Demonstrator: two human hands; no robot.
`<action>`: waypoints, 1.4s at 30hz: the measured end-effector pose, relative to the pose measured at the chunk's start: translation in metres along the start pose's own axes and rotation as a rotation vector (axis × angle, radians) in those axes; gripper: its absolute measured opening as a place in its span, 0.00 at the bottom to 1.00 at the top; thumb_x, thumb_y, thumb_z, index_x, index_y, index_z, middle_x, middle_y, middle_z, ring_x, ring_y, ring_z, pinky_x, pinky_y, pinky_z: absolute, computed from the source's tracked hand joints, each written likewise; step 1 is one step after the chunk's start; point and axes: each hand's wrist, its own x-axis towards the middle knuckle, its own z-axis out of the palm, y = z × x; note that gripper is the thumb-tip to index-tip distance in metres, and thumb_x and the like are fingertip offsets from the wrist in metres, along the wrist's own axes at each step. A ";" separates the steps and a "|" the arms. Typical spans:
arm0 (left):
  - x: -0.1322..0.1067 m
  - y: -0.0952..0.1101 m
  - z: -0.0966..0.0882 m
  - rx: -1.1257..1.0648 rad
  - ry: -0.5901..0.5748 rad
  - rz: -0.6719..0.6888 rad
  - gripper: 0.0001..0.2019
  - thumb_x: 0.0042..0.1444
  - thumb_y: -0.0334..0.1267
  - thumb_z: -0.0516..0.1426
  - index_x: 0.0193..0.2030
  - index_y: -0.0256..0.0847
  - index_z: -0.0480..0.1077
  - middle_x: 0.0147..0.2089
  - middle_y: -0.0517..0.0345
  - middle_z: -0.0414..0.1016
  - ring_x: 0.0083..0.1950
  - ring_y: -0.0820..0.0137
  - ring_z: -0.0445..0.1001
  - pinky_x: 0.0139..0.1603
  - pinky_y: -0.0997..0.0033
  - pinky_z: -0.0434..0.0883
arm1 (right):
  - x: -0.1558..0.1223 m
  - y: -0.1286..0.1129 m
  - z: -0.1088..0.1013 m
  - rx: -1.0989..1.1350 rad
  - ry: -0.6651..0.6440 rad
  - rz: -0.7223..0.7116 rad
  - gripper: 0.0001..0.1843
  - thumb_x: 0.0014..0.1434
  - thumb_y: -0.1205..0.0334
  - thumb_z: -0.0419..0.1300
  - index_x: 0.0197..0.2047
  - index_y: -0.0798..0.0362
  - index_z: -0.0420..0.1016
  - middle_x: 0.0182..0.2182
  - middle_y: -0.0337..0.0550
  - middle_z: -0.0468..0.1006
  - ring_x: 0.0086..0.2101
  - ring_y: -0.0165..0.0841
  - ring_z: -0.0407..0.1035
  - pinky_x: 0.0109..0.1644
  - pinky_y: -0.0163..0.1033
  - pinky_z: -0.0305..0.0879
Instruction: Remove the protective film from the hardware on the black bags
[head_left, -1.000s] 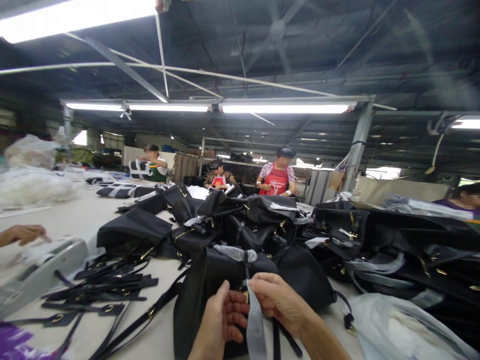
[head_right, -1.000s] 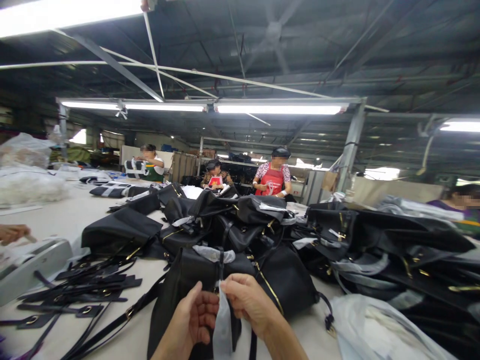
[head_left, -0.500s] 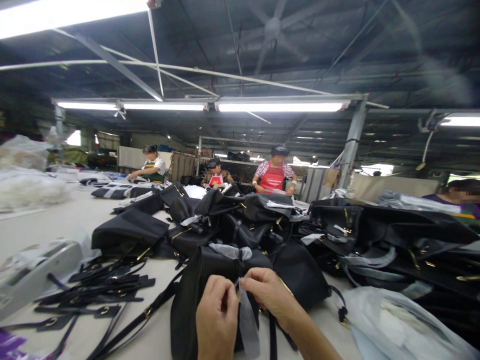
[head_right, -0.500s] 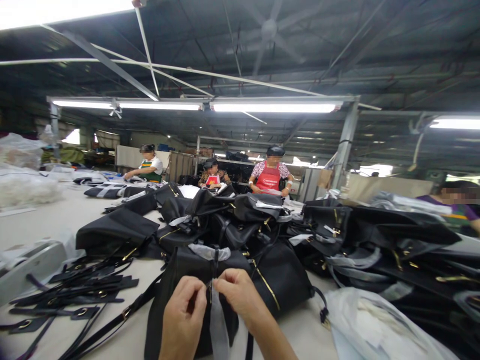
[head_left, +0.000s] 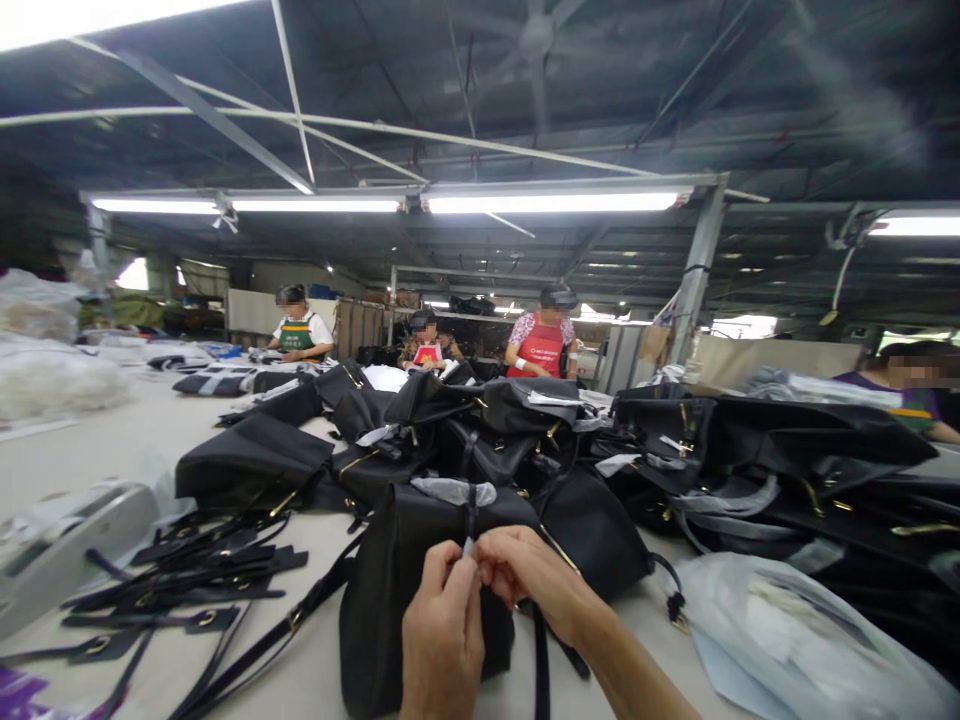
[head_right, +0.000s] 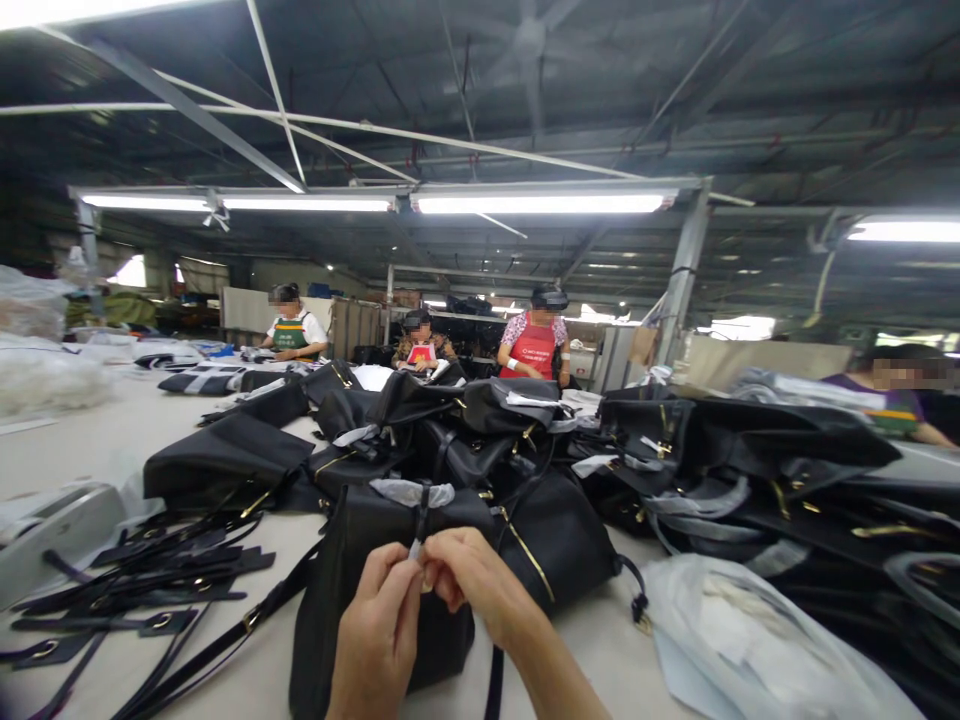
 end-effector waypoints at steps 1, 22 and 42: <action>0.001 -0.001 0.000 -0.030 -0.002 -0.020 0.12 0.65 0.31 0.48 0.42 0.42 0.73 0.44 0.53 0.72 0.41 0.72 0.76 0.42 0.78 0.71 | -0.001 -0.001 0.001 -0.013 0.012 -0.004 0.14 0.51 0.53 0.54 0.21 0.54 0.68 0.16 0.33 0.63 0.18 0.24 0.54 0.21 0.31 0.49; 0.007 0.000 -0.003 -0.324 -0.030 -0.219 0.10 0.60 0.33 0.53 0.40 0.42 0.77 0.40 0.53 0.73 0.42 0.67 0.75 0.44 0.73 0.72 | -0.004 0.001 -0.001 -0.051 0.108 -0.045 0.19 0.51 0.45 0.62 0.26 0.55 0.76 0.17 0.34 0.66 0.19 0.25 0.60 0.21 0.31 0.56; 0.011 0.008 -0.003 -1.029 0.070 -0.928 0.17 0.42 0.38 0.66 0.34 0.42 0.63 0.24 0.68 0.70 0.24 0.72 0.73 0.21 0.76 0.70 | 0.009 0.039 0.027 0.203 0.234 -0.106 0.20 0.47 0.46 0.66 0.25 0.54 0.68 0.15 0.31 0.66 0.16 0.24 0.60 0.18 0.29 0.53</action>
